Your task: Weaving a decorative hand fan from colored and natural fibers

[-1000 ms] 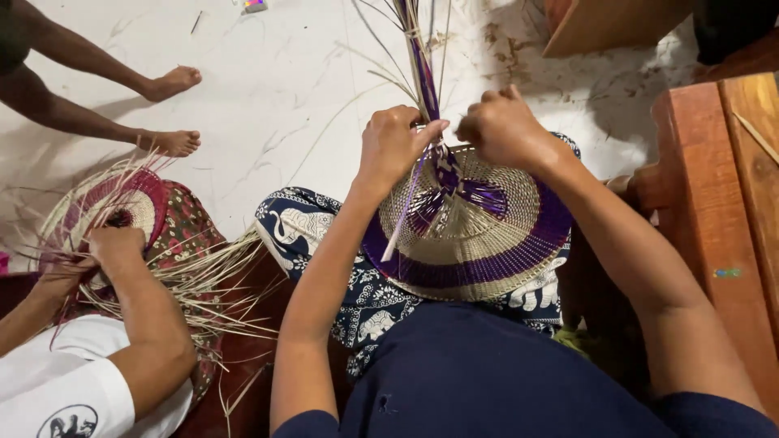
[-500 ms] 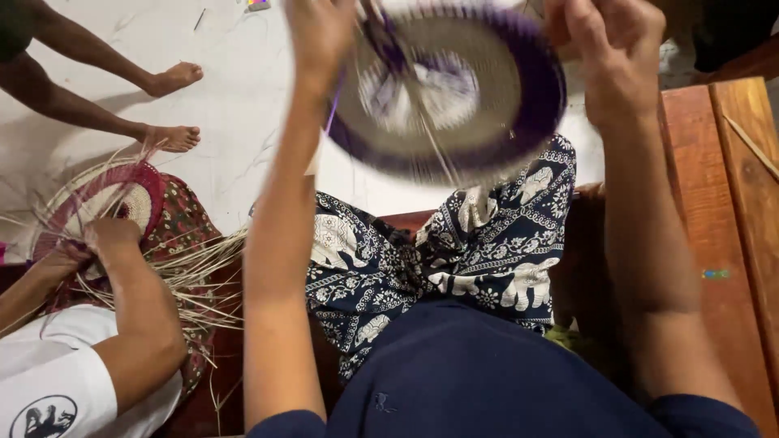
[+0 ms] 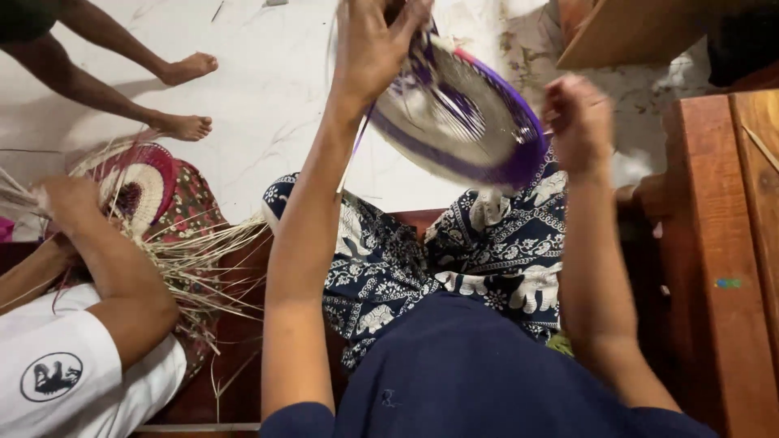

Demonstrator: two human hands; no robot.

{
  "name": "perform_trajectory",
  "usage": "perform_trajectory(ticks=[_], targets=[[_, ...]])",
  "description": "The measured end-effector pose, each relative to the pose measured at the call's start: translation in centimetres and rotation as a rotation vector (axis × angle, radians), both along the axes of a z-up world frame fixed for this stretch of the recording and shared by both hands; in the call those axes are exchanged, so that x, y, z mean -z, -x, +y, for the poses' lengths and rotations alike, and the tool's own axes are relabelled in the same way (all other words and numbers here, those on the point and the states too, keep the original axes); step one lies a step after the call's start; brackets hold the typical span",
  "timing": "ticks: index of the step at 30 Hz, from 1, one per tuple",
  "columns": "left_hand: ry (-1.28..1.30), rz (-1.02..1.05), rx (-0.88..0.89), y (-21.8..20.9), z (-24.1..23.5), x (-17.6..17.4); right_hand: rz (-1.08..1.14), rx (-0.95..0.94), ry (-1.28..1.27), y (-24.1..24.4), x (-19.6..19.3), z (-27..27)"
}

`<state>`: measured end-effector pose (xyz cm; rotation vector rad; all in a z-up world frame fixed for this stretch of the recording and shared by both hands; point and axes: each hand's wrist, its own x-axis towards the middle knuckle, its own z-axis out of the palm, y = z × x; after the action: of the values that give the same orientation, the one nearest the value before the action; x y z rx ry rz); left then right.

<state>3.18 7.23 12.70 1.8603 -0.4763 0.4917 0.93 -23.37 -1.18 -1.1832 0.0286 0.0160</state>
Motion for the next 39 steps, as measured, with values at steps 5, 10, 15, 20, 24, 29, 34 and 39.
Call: perform_trajectory(ticks=[5,10,15,20,24,29,34,39], targets=[[0.058,0.293,0.226,2.0,1.4,1.2,-0.382,-0.026,0.266,2.9,-10.6,2.0],[0.185,0.476,0.35,4.2,0.2,5.6,-0.714,-0.097,0.701,2.3,-14.2,8.6],[0.233,0.465,0.35,4.9,0.8,6.3,-0.806,-0.241,0.761,-1.4,-11.2,12.6],[0.166,0.507,0.285,4.2,2.5,7.5,-0.762,-0.294,0.82,-0.9,-10.5,12.4],[0.232,0.565,0.309,4.2,2.4,5.9,-0.986,-0.34,0.987,1.2,-10.9,13.1],[-0.024,0.491,0.218,3.4,2.4,6.3,-0.78,-0.481,0.948,0.5,-10.4,12.1],[-0.094,0.406,0.212,2.9,2.7,7.5,-0.48,-0.417,1.375,-0.5,-9.3,11.2],[-0.09,0.383,0.333,3.0,2.4,6.9,-0.098,-0.465,0.644,-0.7,-11.7,11.9]])
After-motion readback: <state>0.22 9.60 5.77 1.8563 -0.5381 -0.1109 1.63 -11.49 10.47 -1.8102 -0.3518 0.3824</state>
